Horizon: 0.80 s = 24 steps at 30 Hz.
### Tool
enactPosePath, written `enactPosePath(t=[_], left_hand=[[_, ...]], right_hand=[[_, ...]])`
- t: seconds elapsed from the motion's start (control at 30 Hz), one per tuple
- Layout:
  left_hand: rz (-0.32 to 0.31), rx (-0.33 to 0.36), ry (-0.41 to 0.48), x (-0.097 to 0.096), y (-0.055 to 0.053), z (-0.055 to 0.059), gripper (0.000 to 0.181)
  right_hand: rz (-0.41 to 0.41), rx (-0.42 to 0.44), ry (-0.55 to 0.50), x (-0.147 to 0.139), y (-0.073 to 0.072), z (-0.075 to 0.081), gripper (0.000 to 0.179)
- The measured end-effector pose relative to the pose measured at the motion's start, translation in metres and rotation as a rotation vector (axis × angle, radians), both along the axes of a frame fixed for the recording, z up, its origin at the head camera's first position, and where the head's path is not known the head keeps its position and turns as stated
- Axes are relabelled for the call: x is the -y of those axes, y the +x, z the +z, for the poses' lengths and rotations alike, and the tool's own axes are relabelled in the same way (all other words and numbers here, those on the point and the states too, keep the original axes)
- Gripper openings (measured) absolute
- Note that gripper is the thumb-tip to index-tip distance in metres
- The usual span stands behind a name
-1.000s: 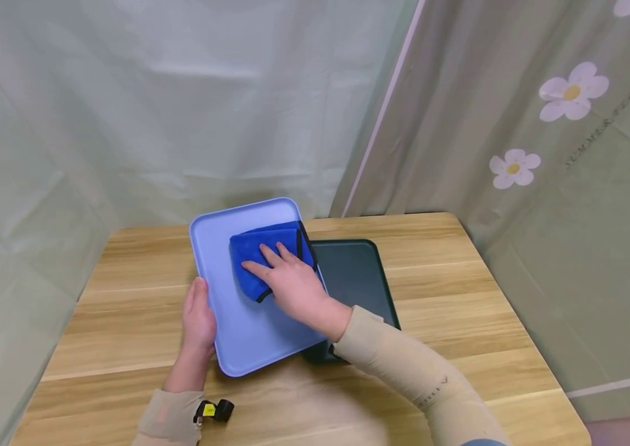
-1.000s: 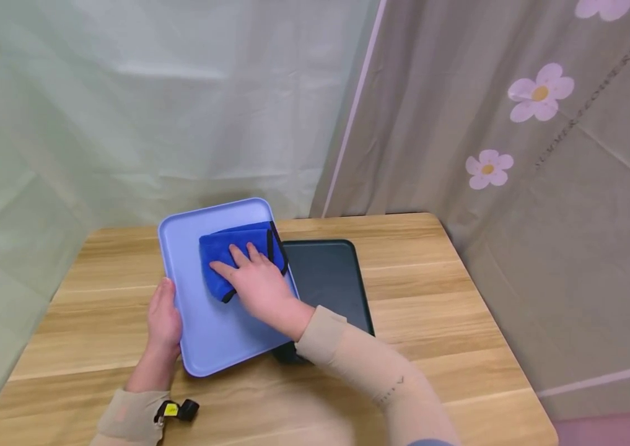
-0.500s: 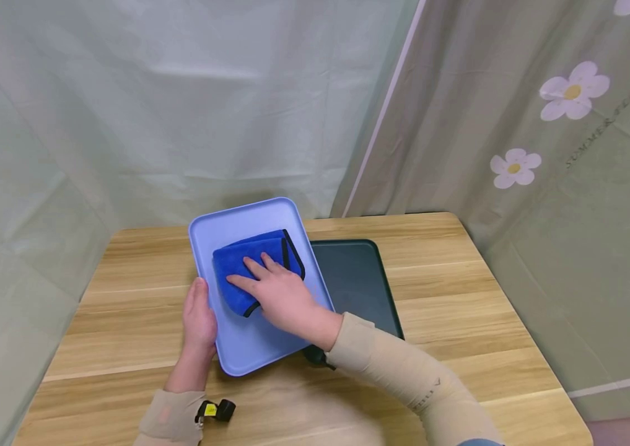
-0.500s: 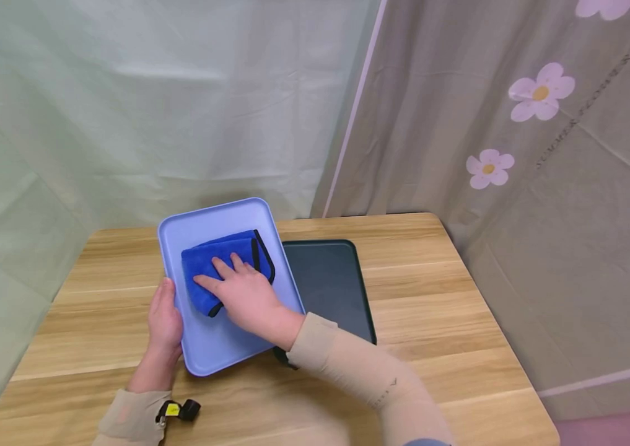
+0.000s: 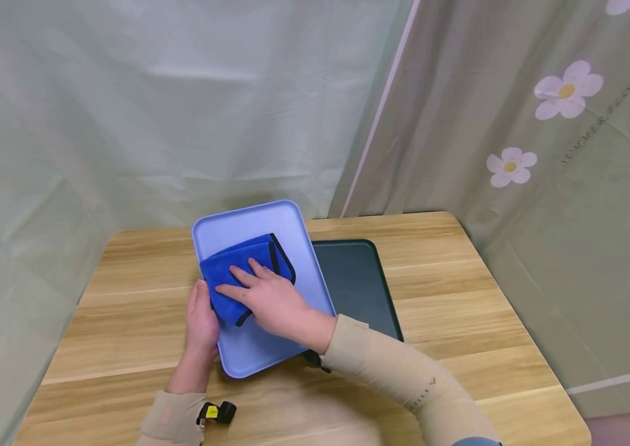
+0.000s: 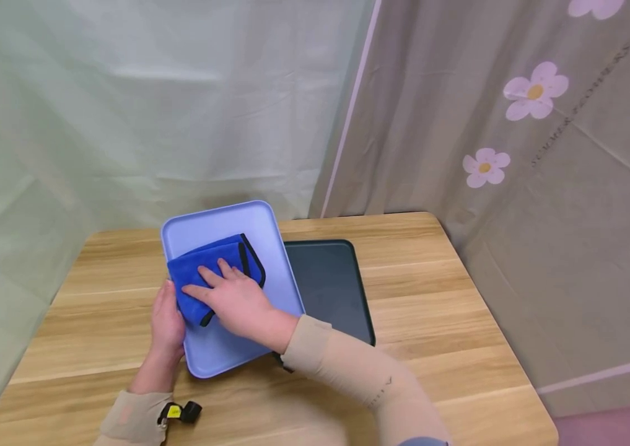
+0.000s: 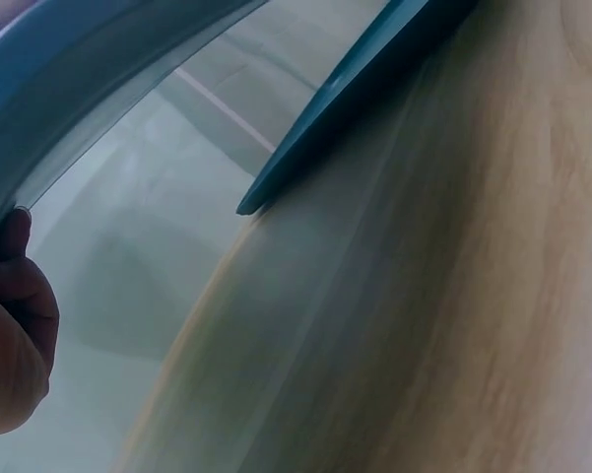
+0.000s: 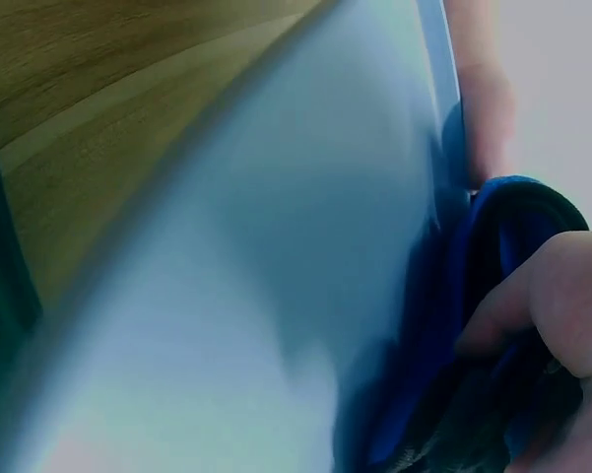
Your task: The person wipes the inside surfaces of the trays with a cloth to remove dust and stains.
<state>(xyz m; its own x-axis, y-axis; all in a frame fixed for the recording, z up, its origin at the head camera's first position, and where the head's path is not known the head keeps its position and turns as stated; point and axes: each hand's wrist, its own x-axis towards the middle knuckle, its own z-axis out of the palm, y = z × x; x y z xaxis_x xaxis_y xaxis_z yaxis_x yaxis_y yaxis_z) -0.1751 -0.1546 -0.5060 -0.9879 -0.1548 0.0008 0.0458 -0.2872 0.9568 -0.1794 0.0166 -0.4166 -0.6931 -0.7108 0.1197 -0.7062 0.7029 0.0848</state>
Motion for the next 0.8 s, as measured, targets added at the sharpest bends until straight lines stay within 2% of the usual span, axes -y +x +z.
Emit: enactPosePath(t=[0.17, 0.4, 0.67, 0.8], left_hand=[[-0.01, -0.022, 0.015, 0.0, 0.0, -0.001, 0.069], [-0.038, -0.016, -0.015, 0.003, 0.0, 0.002, 0.07], [0.009, 0.026, -0.047, 0.003, 0.0, 0.003, 0.069], [0.055, 0.029, -0.014, 0.002, 0.0, 0.002, 0.065]], right_hand=[[0.006, -0.029, 0.037, 0.005, 0.001, 0.0, 0.069], [0.02, -0.093, 0.049, 0.007, 0.003, -0.002, 0.049], [0.018, -0.124, 0.053, 0.0, 0.0, 0.002, 0.048], [0.006, -0.12, 0.051, -0.006, -0.002, 0.003, 0.05]])
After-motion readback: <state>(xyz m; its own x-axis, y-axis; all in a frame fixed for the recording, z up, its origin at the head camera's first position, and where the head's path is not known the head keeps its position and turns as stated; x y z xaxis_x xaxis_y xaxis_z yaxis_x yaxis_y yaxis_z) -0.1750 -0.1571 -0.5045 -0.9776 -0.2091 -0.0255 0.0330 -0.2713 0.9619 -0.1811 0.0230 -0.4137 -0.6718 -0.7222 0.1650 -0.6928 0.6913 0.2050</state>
